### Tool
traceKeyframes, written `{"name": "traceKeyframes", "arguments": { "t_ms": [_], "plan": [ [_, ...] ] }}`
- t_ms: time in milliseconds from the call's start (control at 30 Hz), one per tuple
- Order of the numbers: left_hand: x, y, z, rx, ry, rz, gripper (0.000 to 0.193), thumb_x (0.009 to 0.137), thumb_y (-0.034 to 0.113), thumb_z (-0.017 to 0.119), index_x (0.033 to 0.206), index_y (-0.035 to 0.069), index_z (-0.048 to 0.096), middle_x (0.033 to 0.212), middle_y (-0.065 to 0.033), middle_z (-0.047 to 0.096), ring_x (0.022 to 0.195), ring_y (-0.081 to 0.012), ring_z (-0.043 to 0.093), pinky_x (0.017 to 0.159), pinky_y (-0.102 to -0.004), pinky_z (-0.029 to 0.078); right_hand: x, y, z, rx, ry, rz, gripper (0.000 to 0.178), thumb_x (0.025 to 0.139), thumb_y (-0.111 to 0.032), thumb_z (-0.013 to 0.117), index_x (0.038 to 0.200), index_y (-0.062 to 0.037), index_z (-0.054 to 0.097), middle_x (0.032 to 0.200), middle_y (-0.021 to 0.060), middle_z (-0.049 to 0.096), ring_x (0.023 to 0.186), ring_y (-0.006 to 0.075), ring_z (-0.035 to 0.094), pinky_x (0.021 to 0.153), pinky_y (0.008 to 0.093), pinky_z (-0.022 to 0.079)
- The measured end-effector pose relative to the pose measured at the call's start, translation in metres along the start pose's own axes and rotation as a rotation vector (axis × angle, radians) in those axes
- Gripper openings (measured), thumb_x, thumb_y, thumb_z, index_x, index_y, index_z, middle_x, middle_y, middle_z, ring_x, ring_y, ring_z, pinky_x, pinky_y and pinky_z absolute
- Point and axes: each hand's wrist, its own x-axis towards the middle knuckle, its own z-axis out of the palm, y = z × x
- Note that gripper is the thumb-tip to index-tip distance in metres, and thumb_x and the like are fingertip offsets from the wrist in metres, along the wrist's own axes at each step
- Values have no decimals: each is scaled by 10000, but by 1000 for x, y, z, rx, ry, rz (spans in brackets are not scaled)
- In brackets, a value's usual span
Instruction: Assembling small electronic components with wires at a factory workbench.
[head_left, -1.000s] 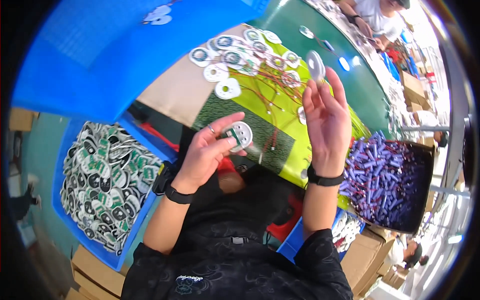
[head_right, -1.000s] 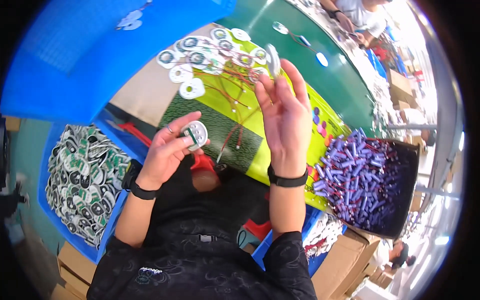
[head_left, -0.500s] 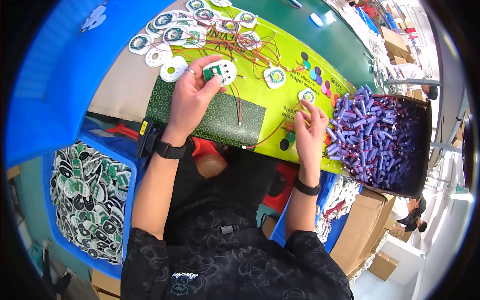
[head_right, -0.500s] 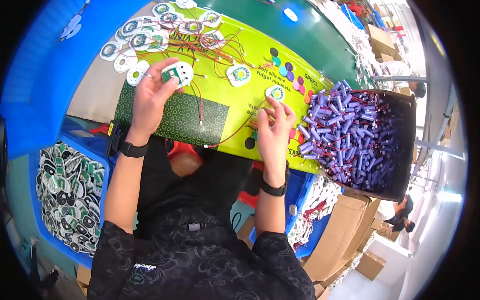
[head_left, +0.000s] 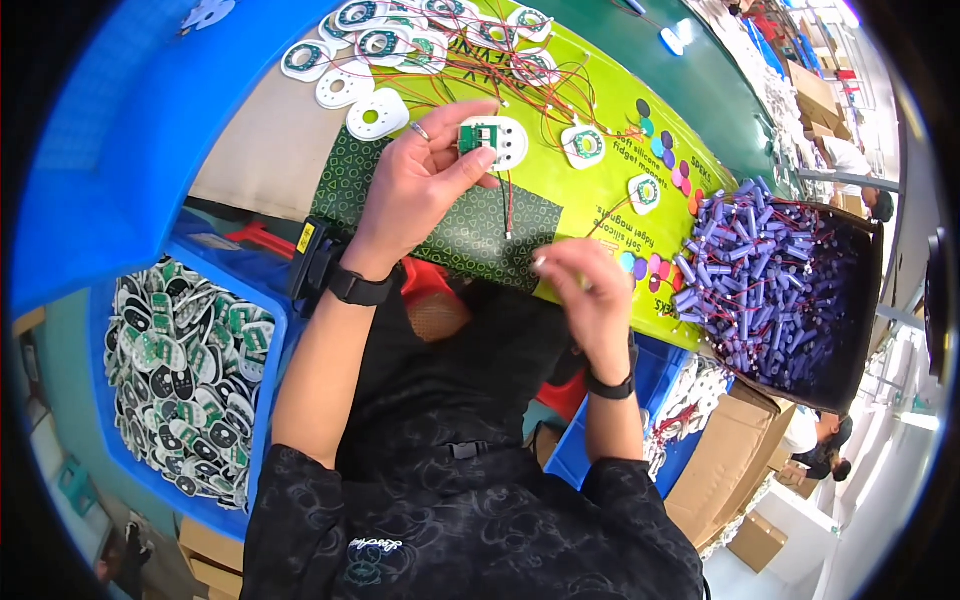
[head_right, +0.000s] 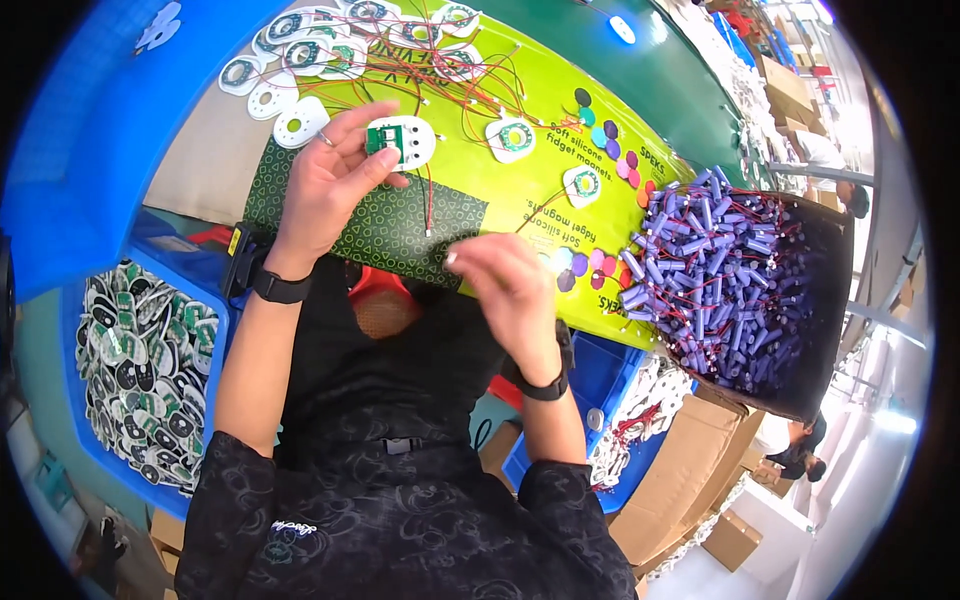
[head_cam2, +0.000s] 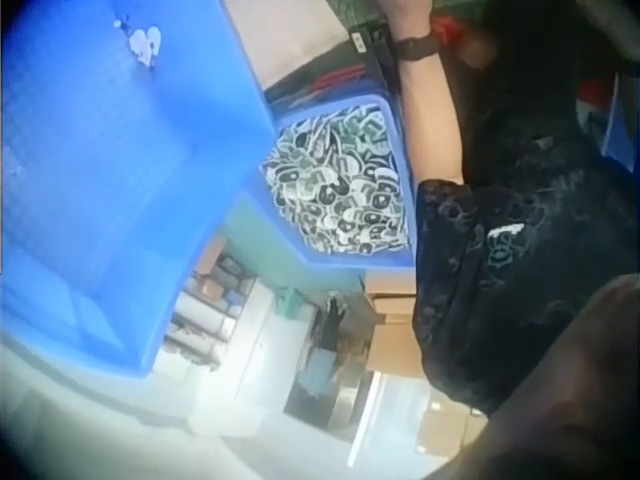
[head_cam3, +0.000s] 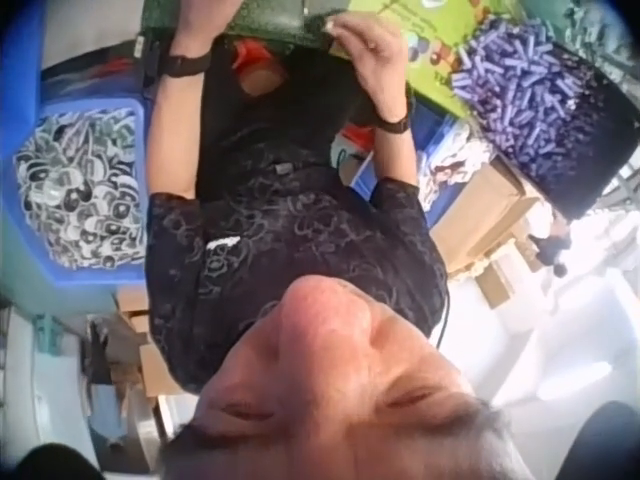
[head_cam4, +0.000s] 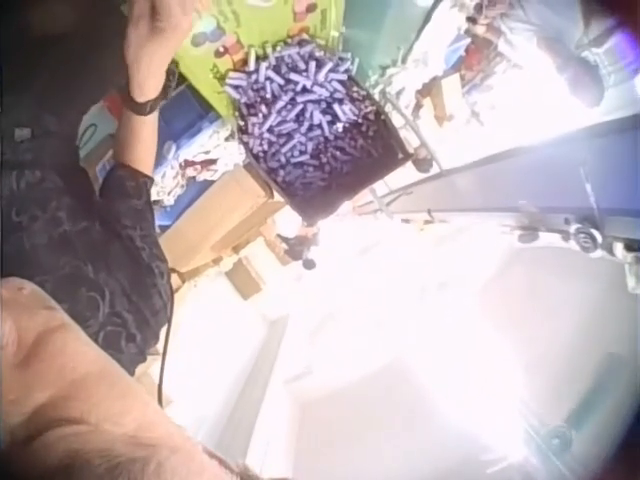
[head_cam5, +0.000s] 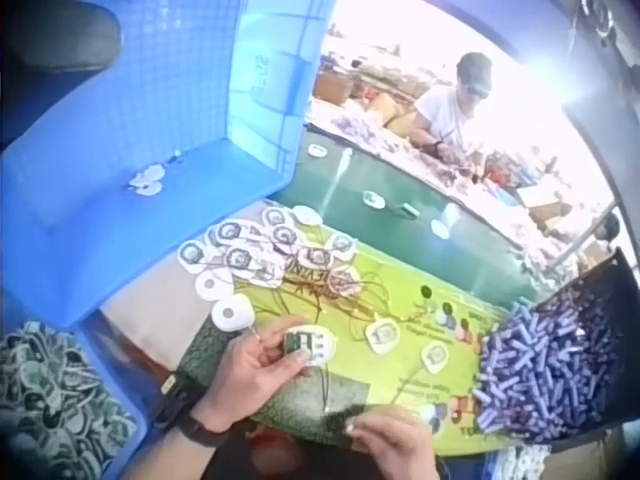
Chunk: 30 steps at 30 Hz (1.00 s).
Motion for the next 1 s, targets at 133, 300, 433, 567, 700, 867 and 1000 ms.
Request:
{"name": "traceKeyframes", "arguments": {
  "t_ms": [133,300,433,567,700,867,1000],
  "plan": [
    [-2,-3,-7,164,-24,-7,245,984,39,652,1227,32,677,1074,-68,734,889,-98,698,770,-246,584,40,-16,-1,41,100,79,203,864,-12,748,1063,-49,766,907,91,747,816,197,715,721,296,542],
    [-3,-2,-1,215,-56,-20,174,1004,27,620,1163,-19,674,1113,-90,714,943,-115,683,829,-275,594,65,-18,15,406,129,303,123,970,-48,685,1078,-18,737,960,44,759,860,90,700,693,209,521],
    [-4,4,1,322,-62,-55,148,1000,51,639,1126,-7,691,1023,-52,714,893,-83,669,800,-248,582,70,-27,17,320,93,296,105,948,-75,726,1031,-10,730,923,10,731,795,59,664,652,198,486],
    [-5,-1,-3,317,-41,-32,123,997,63,650,1089,1,703,993,-34,714,870,-72,664,772,-239,577,76,-27,17,134,139,162,102,883,-72,769,970,-26,743,871,45,724,700,104,660,657,249,519],
    [-4,-3,0,377,-24,16,120,975,96,689,1042,1,717,921,-22,719,799,-59,664,696,-227,549,80,-28,15,139,127,170,109,860,-71,778,962,-42,751,826,36,657,628,116,571,597,268,469],
    [-3,-2,2,337,-11,21,122,967,109,698,1018,1,725,900,-32,732,766,-66,684,658,-221,530,82,-20,15,115,130,75,106,852,-74,781,954,-56,757,996,39,642,758,111,591,624,259,461],
    [-2,3,0,216,-42,-2,213,1008,84,628,1187,-29,647,1108,-109,713,945,-138,691,798,-289,585,86,-19,19,73,222,130,128,834,-73,786,962,-76,774,1195,65,588,906,137,611,663,260,480]
  ]
}}
